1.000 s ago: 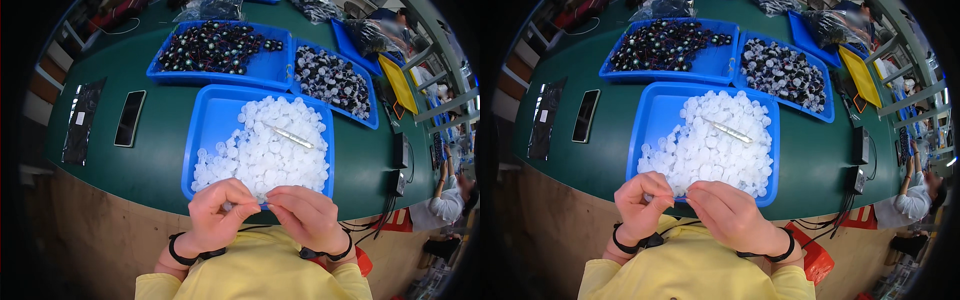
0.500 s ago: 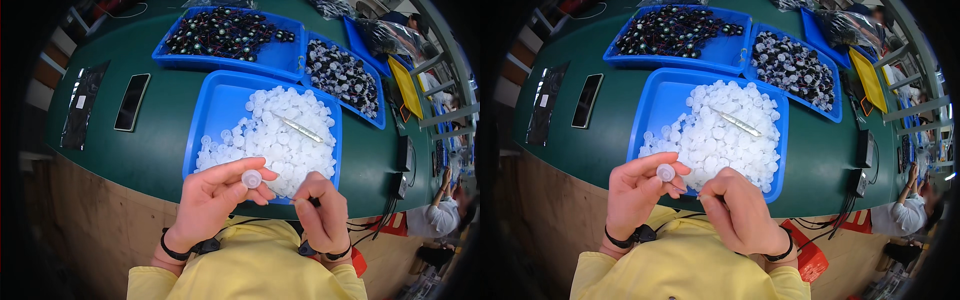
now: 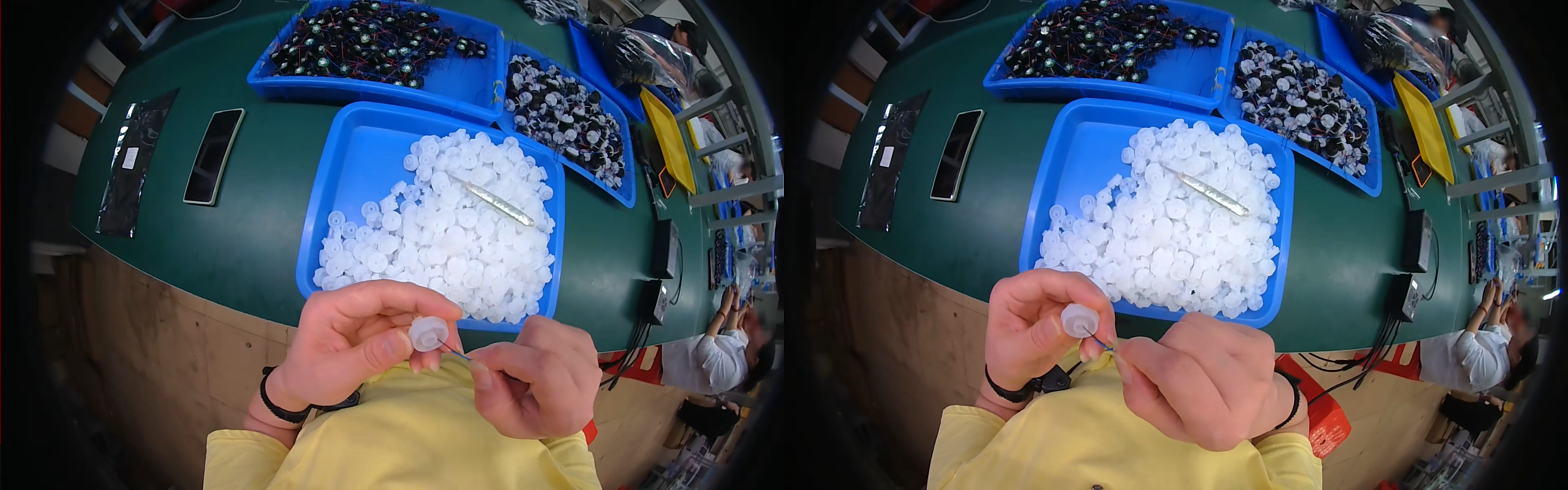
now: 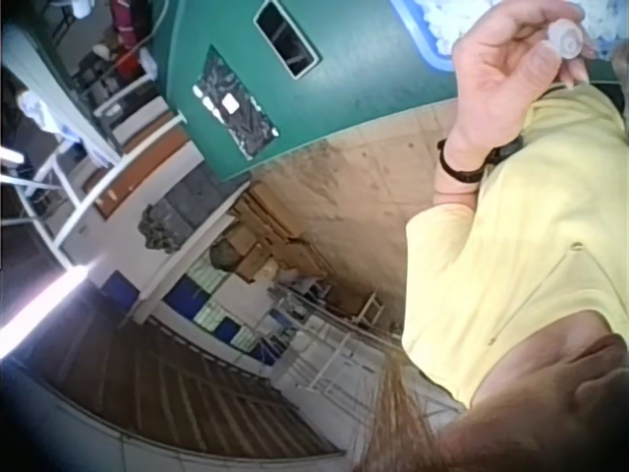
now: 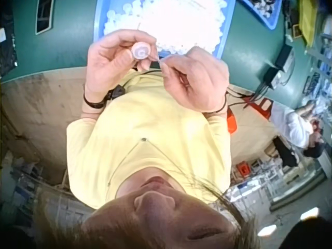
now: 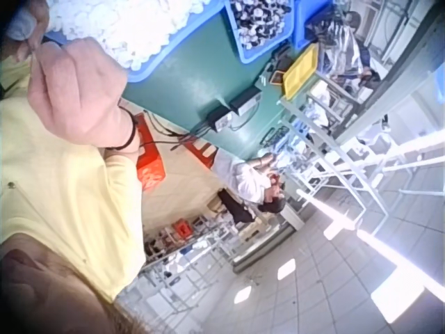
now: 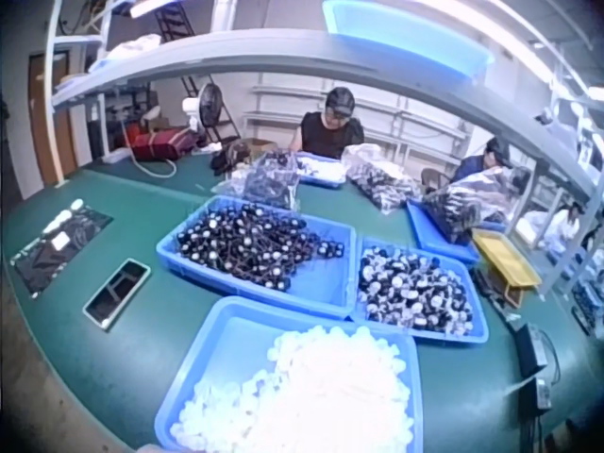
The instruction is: Assembling plastic caps onto LED indicators or similar electronic components at a manufacturing workbench.
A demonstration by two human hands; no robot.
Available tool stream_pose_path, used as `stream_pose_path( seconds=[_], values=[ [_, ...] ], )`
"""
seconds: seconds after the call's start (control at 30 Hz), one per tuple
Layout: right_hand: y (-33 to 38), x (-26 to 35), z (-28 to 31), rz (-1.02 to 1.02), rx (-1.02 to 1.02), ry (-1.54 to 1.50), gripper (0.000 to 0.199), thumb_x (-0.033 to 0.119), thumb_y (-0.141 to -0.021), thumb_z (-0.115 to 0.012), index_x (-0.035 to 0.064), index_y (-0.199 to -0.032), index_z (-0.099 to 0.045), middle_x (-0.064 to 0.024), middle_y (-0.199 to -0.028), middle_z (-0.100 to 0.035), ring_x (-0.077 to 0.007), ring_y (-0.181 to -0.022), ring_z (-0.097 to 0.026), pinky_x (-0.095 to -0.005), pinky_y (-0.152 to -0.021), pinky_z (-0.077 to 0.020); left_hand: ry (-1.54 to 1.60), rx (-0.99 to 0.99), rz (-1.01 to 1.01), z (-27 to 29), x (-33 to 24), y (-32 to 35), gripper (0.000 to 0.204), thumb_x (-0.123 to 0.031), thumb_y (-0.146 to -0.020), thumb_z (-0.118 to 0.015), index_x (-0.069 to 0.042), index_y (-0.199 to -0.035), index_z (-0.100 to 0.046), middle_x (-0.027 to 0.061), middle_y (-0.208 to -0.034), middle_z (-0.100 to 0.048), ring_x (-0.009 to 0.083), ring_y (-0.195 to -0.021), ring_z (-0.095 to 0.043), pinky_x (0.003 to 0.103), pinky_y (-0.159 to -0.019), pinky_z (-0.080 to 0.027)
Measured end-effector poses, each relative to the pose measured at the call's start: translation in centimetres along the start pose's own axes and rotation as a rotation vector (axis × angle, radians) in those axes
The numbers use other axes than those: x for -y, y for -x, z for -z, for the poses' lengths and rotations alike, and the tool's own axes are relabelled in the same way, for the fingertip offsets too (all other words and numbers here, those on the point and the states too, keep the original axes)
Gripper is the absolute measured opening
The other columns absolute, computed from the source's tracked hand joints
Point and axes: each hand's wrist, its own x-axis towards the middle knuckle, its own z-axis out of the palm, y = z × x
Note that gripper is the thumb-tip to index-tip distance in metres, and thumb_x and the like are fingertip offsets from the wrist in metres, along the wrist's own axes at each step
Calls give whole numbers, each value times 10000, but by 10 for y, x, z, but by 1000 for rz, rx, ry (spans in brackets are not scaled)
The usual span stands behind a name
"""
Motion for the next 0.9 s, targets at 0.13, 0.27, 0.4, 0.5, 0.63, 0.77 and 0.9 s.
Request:
stream_pose_path(
  seconds=[0.13,0.27,0.4,0.5,0.63,0.77,0.9],
  values=[
    [-1,0,-3,-12,-10,5,190,-63,-566,-639,-41,-746,-582,-29,-506,-441,-136,-375,-415,-235,-334,-307,-2,16,-20,0,1,1,282,-138,-861,-571,101,-1005,-535,198,-821,-583,166,-643,-561,254,-577,-470],
    [-2,0,-3,-24,-1,17,177,-60,-570,-640,-39,-734,-575,-33,-505,-442,-141,-374,-420,-238,-335,-316,-10,16,-21,0,2,1,328,-177,-858,-582,107,-1015,-534,198,-827,-579,167,-654,-563,256,-580,-468],
    [-3,0,-4,-37,3,39,168,-56,-574,-640,-35,-724,-567,-35,-506,-438,-144,-378,-427,-240,-336,-325,-42,12,-24,1,2,0,356,-208,-852,-593,110,-1005,-539,185,-817,-577,166,-663,-564,250,-574,-464],
    [-3,0,-4,-47,21,65,170,-50,-573,-644,-31,-722,-563,-31,-507,-431,-142,-381,-427,-239,-335,-325,-2,154,-29,11,1,-1,309,-97,-886,-519,115,-1110,-507,144,-967,-575,147,-822,-560,256,-714,-467],
    [-4,2,-4,-24,24,125,186,-40,-563,-656,-26,-724,-566,-21,-514,-421,-133,-385,-417,-234,-332,-314,-71,160,-25,15,1,-3,293,-83,-880,-520,116,-1096,-517,135,-953,-575,149,-830,-563,254,-709,-468],
    [-7,2,-5,4,28,126,186,-38,-552,-657,-25,-716,-569,-13,-525,-412,-124,-389,-405,-231,-328,-300,-69,138,19,17,1,-3,280,-66,-877,-515,115,-1090,-521,135,-955,-574,149,-824,-565,254,-703,-470],
    [-8,1,-5,4,27,165,184,-37,-547,-654,-32,-712,-571,-11,-526,-403,-120,-393,-404,-231,-326,-294,-10,110,13,15,2,-3,278,-73,-881,-512,115,-1085,-525,128,-932,-580,138,-795,-560,245,-684,-464]
  ],
)
